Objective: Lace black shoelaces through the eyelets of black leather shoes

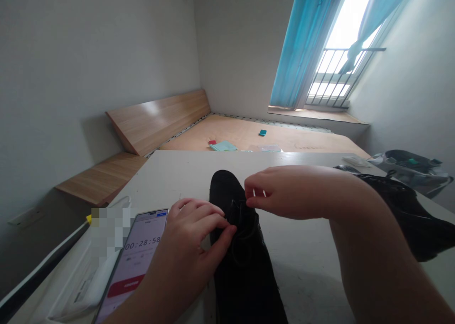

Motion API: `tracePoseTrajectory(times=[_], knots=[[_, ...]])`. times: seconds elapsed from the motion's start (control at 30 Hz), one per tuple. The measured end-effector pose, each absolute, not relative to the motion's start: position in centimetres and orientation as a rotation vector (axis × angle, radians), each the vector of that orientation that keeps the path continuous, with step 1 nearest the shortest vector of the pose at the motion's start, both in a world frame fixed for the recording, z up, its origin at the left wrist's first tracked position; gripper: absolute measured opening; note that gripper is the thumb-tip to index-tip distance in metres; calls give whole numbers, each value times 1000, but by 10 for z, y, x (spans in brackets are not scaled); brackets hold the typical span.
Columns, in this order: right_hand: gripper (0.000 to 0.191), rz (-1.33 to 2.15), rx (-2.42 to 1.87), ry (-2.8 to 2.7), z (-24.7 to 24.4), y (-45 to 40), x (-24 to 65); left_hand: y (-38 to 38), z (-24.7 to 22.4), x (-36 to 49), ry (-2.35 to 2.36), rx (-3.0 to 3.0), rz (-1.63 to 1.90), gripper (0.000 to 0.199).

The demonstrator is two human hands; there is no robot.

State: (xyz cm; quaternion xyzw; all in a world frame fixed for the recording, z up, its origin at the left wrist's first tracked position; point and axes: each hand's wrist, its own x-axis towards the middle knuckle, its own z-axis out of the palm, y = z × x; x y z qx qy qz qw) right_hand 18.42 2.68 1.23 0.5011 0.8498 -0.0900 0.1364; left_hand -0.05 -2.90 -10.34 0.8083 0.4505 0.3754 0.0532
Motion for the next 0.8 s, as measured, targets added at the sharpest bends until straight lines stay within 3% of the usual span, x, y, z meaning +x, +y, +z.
tracePoseTrajectory(times=[0.1, 0.37, 0.63, 0.73, 0.8], knots=[[19, -367, 1333, 2480, 8, 33, 181, -29, -101, 0, 1362, 2514, 1021, 24], [16, -421, 1306, 2646, -2, 31, 173, -30, -104, 0, 1470, 2463, 1122, 15], [20, 68, 1673, 3041, -2, 6, 178, -37, -98, 3, 1161, 2570, 1122, 23], [18, 163, 1657, 3371, -28, -30, 191, -37, -101, 6, 1076, 2560, 1055, 17], [32, 270, 1625, 3443, -61, -63, 200, -37, -102, 7, 1077, 2529, 1100, 15]])
